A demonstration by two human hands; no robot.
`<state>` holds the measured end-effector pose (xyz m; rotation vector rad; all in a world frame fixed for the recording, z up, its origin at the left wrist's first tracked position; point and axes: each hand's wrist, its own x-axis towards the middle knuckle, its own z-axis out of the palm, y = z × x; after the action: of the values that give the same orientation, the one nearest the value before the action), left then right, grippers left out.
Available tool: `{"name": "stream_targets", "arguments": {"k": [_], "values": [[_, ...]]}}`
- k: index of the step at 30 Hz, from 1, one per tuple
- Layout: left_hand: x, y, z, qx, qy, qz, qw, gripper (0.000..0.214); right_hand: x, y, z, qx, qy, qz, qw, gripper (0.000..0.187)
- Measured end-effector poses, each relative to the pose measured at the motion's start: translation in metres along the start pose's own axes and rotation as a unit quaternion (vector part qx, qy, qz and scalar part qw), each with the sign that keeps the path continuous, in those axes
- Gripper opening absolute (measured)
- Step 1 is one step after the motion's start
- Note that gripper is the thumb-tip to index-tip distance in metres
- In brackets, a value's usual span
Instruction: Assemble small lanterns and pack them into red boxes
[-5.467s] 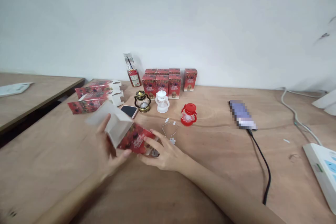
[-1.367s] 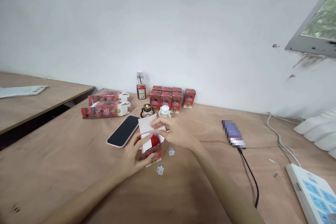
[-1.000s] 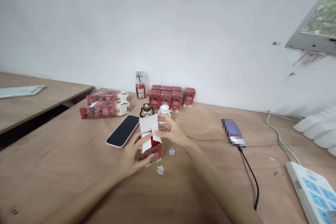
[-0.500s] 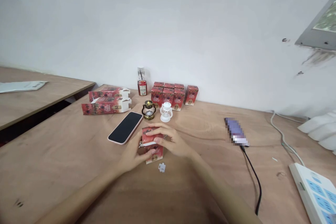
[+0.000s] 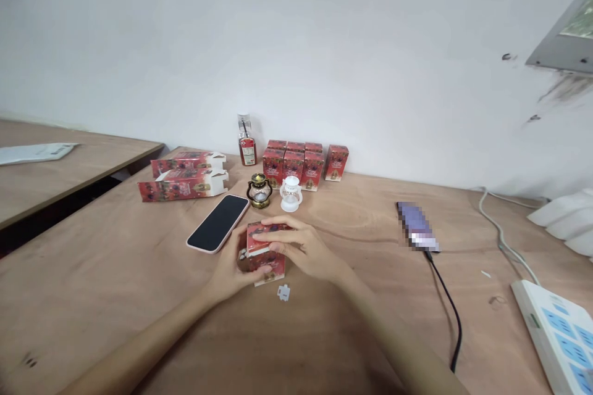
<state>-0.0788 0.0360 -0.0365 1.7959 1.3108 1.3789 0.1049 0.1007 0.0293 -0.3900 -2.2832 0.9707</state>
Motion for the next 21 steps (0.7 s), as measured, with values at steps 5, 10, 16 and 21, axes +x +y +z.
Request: {"name": "stream_targets", "arguments": {"k": [5,10,16,21], "values": [[0.002,0.004,-0.005,0.021,-0.007,-0.022,0.999,0.066,0.002,-0.006,0.001,-0.017,0.005,0.007,1.0,0.029],[0.001,0.004,-0.004,0.034,-0.036,-0.014,0.999,0.057,-0.011,0.0,0.005,-0.103,-0.025,-0.012,0.994,0.032],[-0.002,-0.005,0.0,0.01,-0.056,0.011,0.998,0.059,-0.022,0.007,0.014,-0.084,0.014,-0.057,0.995,0.035],[-0.006,-0.018,-0.002,0.053,-0.062,0.071,0.994,0.079,-0.023,0.008,-0.04,-0.01,0.174,0.041,0.984,0.077]]}}
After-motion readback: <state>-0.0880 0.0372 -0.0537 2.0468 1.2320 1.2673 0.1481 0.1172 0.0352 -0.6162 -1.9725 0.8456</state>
